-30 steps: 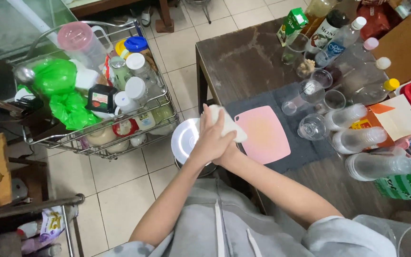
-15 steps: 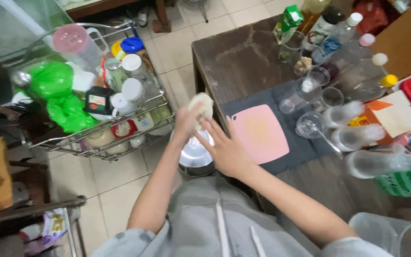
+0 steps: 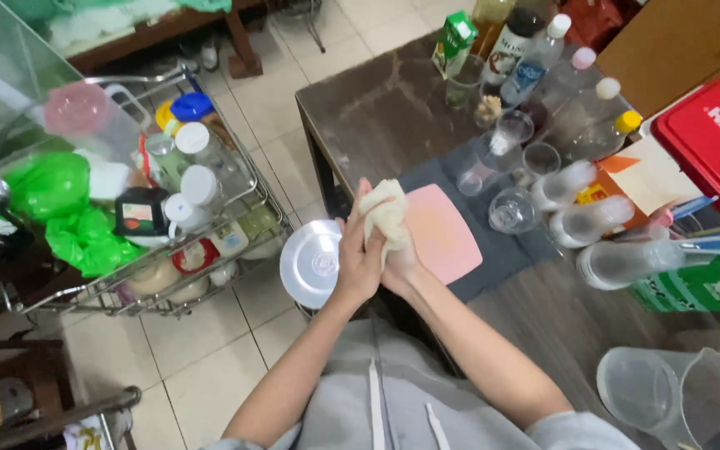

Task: The person dries several clear plastic cups and a measuring cup using a white cloth on a countertop. They wipe the exterior and interior of each item, then fold the cloth and place the dried cups into a red-lidded container.

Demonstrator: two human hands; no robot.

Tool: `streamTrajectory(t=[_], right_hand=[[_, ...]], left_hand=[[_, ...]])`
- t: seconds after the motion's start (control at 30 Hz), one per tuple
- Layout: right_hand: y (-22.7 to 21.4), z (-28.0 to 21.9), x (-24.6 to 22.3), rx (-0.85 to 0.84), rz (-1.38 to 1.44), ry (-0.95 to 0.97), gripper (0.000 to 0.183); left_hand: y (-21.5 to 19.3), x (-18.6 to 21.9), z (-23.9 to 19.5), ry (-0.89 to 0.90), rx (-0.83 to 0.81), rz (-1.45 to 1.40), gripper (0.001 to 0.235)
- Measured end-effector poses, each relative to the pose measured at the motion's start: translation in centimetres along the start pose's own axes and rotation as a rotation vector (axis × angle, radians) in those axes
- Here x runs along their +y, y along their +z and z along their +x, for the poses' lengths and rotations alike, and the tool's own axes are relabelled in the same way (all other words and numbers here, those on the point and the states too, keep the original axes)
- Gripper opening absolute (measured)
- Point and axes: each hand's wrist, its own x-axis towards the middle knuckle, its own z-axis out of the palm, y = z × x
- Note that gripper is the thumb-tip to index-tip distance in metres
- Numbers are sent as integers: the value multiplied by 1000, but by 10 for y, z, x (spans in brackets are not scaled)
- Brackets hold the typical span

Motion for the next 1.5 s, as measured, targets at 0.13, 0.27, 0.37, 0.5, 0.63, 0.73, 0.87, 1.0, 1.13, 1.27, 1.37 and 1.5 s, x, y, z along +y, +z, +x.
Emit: streamTrajectory(t=[0.13,0.27,0.37,0.5,0.63,0.73,0.87,1.0,1.13,1.27,1.37,1.5], right_hand=[[25,-16,-8,-79,64,34,56],[-27,18,17,-129,96,68,52],[-74,57,58,-176,114,130,50],[-51,44,22,-172,-303,-130,43],[-16,22,8,-114,-985,-496,35],[17,-2,-7,-46,-1127,-442,42],[33,-60,-71,14,-1271,-455,26],[-55,-65,-130,270,-1718,-779,29],[-144,-68,-159,701,-2206,-416,53],[-219,-56,-153,740,-2282,-189,47],[-226,-53,-159,716,-2169,-220,21],[-199,-79,-173,643,-1975,-303,28]], left_hand=[[-2,11,3,-106,92,-105,48],[-12,-14,-3,265,34,-19,72],[26,25,-25,602,-78,514,48],[25,-11,-14,618,2,431,30],[17,-45,12,482,158,242,25],[-62,-197,21,297,244,-14,24],[-113,-252,4,122,262,-233,29],[-136,-226,-60,42,248,-338,32],[-116,-202,-86,-101,236,-495,36],[-81,-175,-90,-258,224,-647,41],[-63,-154,-75,-356,220,-742,44],[-48,-124,-61,-448,207,-823,47]])
